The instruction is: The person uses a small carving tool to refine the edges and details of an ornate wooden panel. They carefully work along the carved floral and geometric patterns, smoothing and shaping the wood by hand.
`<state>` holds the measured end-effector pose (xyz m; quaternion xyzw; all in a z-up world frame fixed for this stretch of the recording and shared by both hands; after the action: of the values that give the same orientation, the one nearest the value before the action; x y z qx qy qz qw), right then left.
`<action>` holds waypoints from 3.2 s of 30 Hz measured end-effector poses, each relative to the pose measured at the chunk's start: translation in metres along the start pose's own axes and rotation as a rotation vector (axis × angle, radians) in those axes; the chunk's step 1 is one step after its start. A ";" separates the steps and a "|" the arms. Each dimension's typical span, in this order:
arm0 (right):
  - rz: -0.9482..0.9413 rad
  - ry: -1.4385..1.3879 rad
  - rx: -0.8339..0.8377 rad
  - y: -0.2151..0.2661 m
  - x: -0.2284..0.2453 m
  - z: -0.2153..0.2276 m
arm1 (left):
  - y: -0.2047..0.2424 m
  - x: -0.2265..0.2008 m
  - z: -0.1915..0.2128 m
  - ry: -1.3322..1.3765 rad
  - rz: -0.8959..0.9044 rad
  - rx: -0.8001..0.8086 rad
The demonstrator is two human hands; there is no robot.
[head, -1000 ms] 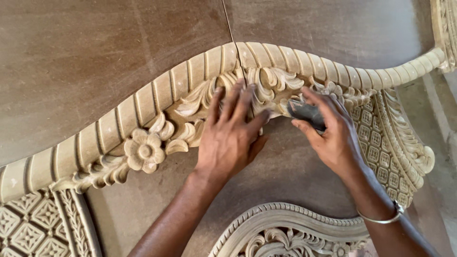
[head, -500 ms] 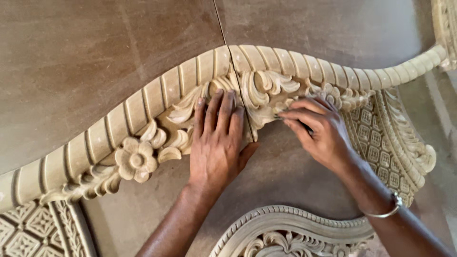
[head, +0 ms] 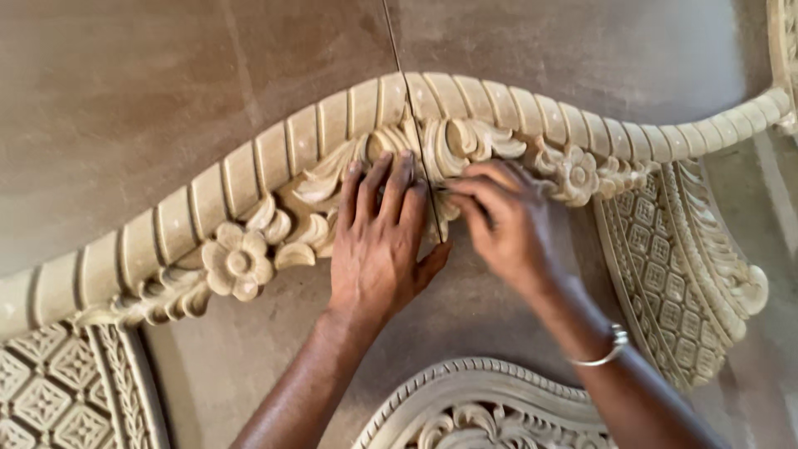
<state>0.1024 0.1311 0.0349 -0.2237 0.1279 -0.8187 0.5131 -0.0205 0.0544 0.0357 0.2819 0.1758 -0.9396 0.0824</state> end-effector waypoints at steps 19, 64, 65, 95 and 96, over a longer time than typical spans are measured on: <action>-0.452 -0.182 -0.388 0.067 0.018 0.030 | 0.000 0.000 0.000 -0.026 0.014 0.018; 0.019 -0.037 0.065 0.014 -0.080 0.052 | -0.043 -0.041 -0.053 -0.231 0.086 -0.007; 0.056 -0.058 0.090 0.011 -0.075 0.045 | -0.041 -0.040 -0.055 -0.243 0.077 -0.014; 0.011 0.066 0.152 -0.015 -0.110 0.038 | -0.042 -0.043 -0.048 -0.233 0.087 -0.037; 0.041 0.076 0.164 -0.014 -0.109 0.041 | -0.042 -0.043 -0.048 -0.236 0.086 -0.035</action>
<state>0.1528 0.2359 0.0506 -0.1469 0.0843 -0.8235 0.5414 0.0286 0.1136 0.0346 0.1752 0.1692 -0.9586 0.1475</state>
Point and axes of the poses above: each hand's wrist, its own y-axis away from the middle knuckle, its own z-axis out of the back of the hand, x = y × z, the point moved 9 cm from there along -y, towards the middle knuckle, and after that the axes turned 10 degrees about z, right-handed, at the moved point
